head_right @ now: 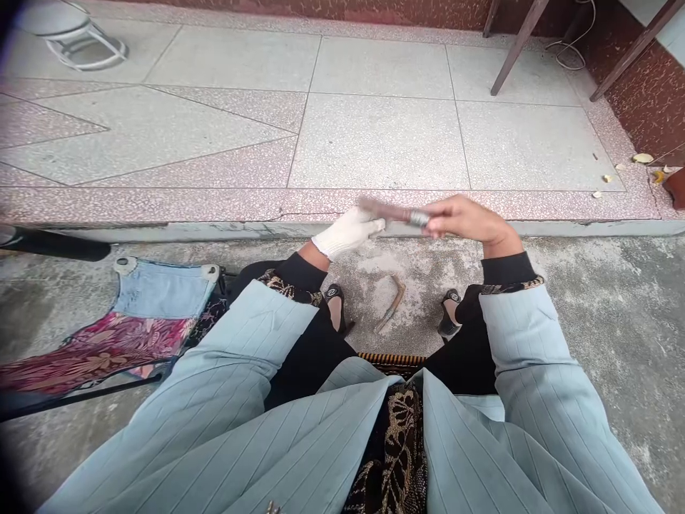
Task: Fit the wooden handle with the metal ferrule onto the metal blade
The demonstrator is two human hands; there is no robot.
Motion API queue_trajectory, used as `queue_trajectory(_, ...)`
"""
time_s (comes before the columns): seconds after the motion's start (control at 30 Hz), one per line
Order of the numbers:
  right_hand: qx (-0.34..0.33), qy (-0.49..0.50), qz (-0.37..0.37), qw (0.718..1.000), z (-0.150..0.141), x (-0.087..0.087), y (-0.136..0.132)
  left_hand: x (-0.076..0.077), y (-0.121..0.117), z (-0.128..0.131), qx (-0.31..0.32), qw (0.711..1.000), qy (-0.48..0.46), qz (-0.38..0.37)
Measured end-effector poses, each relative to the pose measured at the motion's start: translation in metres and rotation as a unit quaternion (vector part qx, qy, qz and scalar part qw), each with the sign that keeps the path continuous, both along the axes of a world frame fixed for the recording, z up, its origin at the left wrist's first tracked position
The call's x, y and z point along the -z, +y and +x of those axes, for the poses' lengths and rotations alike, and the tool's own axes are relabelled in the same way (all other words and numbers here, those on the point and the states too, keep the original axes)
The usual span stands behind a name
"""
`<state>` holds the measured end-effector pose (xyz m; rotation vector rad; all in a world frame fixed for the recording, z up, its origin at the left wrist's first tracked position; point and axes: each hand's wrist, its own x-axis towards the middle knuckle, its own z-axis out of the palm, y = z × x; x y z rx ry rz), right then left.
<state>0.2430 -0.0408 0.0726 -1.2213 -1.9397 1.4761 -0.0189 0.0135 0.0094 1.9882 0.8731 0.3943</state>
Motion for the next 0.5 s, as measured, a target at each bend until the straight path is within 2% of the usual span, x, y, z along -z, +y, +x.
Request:
queue_trajectory(0.03, 0.104, 0.043, 0.05, 0.992, 0.005, -0.003, 0.001, 0.002, -0.002, 0.003, 0.015, 1.0, -0.007, -0.018)
queue_trajectory(0.1, 0.236, 0.065, 0.106, 0.964, 0.014, 0.0, 0.007, 0.003, -0.009, 0.009, 0.053, 0.998, -0.013, -0.035)
queue_trajectory(0.2, 0.311, -0.021, 0.131, 0.941, 0.018, 0.016, 0.02, 0.003, -0.018, 0.02, 0.09, 0.996, -0.008, -0.021)
queue_trajectory(0.27, 0.323, -0.129, 0.149, 0.926, 0.017, 0.027, 0.027, 0.002, -0.023, 0.025, 0.101, 0.995, -0.014, -0.022)
queue_trajectory(0.33, 0.305, -0.251, 0.176, 0.902, 0.013, 0.034, 0.03, 0.001, -0.025, 0.028, 0.103, 0.994, -0.02, -0.022)
queue_trajectory(0.4, 0.264, -0.36, 0.188, 0.875, 0.008, 0.035, 0.03, 0.0, -0.026, 0.026, 0.11, 0.994, -0.012, -0.006)
queue_trajectory(0.5, 0.174, -0.472, 0.141, 0.853, -0.002, 0.036, 0.028, -0.002, -0.023, 0.019, 0.112, 0.993, 0.011, 0.034)
